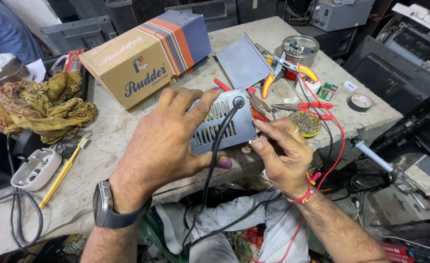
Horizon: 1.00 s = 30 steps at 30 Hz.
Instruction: The person disassembles a power supply unit, removes the casing, and uses a screwdriver and soldering iron to adjust internal components. They reassemble the unit and inspect the fan and connectors.
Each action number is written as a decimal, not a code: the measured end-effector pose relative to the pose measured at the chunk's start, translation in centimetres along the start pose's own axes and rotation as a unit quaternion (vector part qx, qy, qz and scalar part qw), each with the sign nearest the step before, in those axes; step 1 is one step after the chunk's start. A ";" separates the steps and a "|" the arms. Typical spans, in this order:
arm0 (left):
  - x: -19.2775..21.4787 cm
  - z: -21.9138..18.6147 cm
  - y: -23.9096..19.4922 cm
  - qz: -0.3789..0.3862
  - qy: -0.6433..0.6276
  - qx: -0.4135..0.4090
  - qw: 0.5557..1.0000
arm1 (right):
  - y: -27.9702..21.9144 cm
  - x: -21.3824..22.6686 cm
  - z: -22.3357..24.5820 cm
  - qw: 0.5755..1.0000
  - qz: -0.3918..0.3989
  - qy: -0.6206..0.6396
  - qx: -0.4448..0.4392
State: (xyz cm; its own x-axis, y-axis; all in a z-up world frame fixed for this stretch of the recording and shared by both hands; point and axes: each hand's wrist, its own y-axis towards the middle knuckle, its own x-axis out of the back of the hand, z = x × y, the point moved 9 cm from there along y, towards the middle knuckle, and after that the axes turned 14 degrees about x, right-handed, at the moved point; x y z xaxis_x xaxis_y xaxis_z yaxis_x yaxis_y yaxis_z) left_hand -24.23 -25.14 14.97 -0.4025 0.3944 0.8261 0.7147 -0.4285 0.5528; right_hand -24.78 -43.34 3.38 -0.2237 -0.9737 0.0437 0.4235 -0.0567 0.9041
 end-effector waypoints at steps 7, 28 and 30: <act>0.3 -1.2 -0.2 -0.029 -0.012 -0.042 0.999 | -1.8 -0.1 -0.6 0.999 -0.040 0.001 0.007; -0.5 -0.6 0.2 -0.030 -0.058 0.025 0.998 | -0.6 3.3 -0.5 0.987 -0.040 0.069 -0.143; -0.4 -0.6 0.3 -0.031 -0.061 0.024 0.997 | 0.9 3.7 1.6 0.997 -0.007 0.006 -0.071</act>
State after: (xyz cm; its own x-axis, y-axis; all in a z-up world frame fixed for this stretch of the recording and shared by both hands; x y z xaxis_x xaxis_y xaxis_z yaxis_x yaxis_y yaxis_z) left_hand -24.19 -25.93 14.84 -0.3762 0.5151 0.7701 0.7192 -0.3617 0.5933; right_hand -26.68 -46.65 5.06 -0.2196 -0.9752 0.0259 0.5415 -0.0998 0.8347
